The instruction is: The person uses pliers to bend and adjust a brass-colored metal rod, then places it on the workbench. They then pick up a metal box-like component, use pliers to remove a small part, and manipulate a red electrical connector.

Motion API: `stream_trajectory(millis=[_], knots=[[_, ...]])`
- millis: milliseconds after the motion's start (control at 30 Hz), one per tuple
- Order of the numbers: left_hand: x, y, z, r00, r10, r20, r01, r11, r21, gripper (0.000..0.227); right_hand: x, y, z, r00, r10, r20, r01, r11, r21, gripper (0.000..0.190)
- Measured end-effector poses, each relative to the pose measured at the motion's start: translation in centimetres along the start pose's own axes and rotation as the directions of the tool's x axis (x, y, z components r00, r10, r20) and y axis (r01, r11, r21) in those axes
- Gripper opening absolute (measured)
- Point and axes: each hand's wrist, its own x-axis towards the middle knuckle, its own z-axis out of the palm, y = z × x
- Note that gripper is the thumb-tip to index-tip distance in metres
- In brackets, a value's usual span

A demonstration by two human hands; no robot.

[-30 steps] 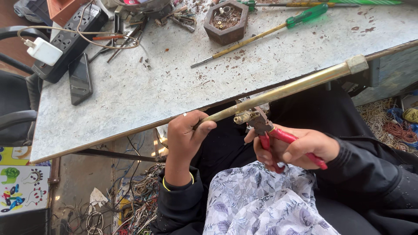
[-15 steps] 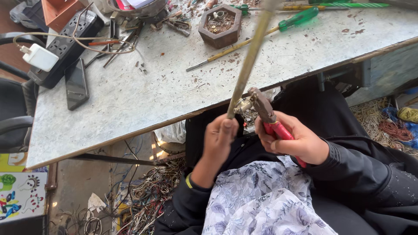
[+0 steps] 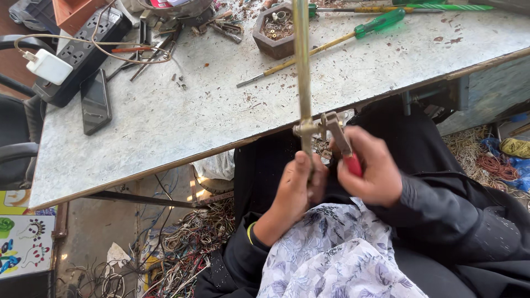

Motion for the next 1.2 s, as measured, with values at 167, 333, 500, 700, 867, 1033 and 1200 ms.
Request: stream_trajectory(millis=[167, 333, 500, 700, 867, 1033, 1200], knots=[[0.3, 1.6, 1.0, 0.962, -0.272, 0.022, 0.272, 0.95, -0.156, 0.06, 2.3, 0.9, -2.0, 0.951, -0.307, -0.042, 0.233, 0.797, -0.557, 0.043], [0.2, 2.5, 0.5, 0.984, -0.169, 0.057, 0.173, 0.982, -0.069, 0.044, 1.8, 1.7, -3.2, 0.947, -0.317, -0.059, 0.203, 0.727, -0.656, 0.043], [0.2, 3.6, 0.5, 1.0, 0.023, -0.002, -0.023, 0.99, 0.137, 0.035, 2.3, 2.1, -5.0, 0.91, -0.414, -0.032, 0.255, 0.618, -0.744, 0.041], [-0.8, 6.6, 0.3, 0.995, 0.073, 0.061, -0.088, 0.954, 0.287, 0.048, 2.6, 2.3, -6.1, 0.894, -0.449, 0.015, 0.279, 0.528, -0.802, 0.042], [-3.2, 8.8, 0.5, 0.978, 0.136, 0.158, -0.184, 0.922, 0.342, 0.074, 2.1, 2.7, -5.8, 0.926, -0.374, -0.057, 0.222, 0.66, -0.718, 0.04], [-3.6, 9.9, 2.4, 0.884, 0.232, 0.407, -0.442, 0.701, 0.56, 0.099, 2.8, 0.9, -5.1, 0.975, -0.168, -0.144, 0.091, 0.897, -0.432, 0.04], [-1.8, 6.7, 1.4, 0.815, 0.501, 0.29, -0.489, 0.329, 0.808, 0.092, 2.1, -0.1, -3.9, 0.993, -0.098, -0.07, 0.07, 0.94, -0.333, 0.043]])
